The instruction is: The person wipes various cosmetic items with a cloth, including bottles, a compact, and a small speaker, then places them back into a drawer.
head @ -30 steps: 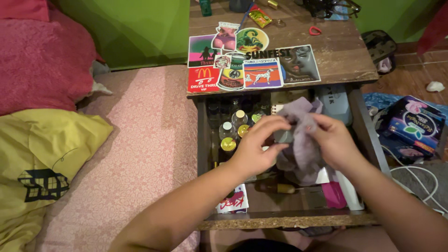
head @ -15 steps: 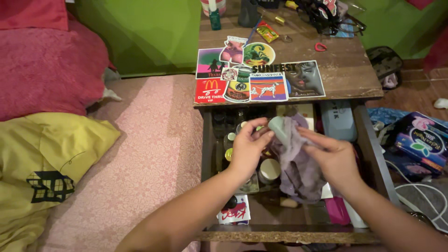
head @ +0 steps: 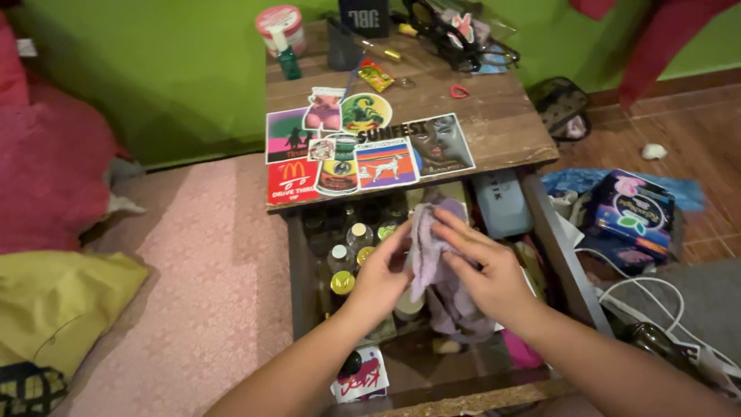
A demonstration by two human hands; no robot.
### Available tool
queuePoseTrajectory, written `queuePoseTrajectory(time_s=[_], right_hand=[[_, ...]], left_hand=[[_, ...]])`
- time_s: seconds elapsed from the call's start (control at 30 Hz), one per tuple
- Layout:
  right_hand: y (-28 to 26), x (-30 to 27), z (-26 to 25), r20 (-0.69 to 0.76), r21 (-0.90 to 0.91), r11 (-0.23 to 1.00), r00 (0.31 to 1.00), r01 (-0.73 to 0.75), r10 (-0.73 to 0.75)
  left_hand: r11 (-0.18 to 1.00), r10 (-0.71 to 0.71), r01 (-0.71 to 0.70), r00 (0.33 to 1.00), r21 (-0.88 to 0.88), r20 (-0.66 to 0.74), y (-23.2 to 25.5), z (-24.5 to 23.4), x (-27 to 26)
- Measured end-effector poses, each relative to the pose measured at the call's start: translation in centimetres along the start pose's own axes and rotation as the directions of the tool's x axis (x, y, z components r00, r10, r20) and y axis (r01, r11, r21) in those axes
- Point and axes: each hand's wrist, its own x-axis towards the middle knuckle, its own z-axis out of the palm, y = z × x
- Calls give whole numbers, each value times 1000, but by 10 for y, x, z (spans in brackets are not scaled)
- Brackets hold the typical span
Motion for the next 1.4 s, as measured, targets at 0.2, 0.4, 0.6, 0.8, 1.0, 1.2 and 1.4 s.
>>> queuePoseTrajectory(time_s=[0.2, 0.4, 0.6, 0.8, 1.0, 1.2, 1.4], right_hand=[[3, 0, -5, 4, 4, 999, 999, 44, -44], [11, 3, -9, -68, 65, 997, 996, -51, 55], [-2, 5, -6, -64, 36, 999, 998, -2, 4], [-1, 1, -4, -143, -15, 1000, 990, 20, -22], [16, -3, -3, -176, 44, 998, 984, 37, -28], [27, -1, -10, -256, 55, 996, 963, -76, 88], [27, -5, -8, -213, 128, 992, 976, -16, 43]], left_hand=[[996, 13, -12, 1000, 86, -5, -3, 0, -5], [999, 20, -24, 991, -28, -134, 10, 1, -4], [971, 91, -60, 988, 231, -127, 11, 2, -10], [945, -113, 44, 974, -325, -195, 11, -5, -2], [895, -170, 131, 984, -426, -55, 5, -6, -3], [997, 52, -54, 998, -56, -41, 19, 0, -7], [963, 208, -200, 978, 178, -26, 21, 2, -13]])
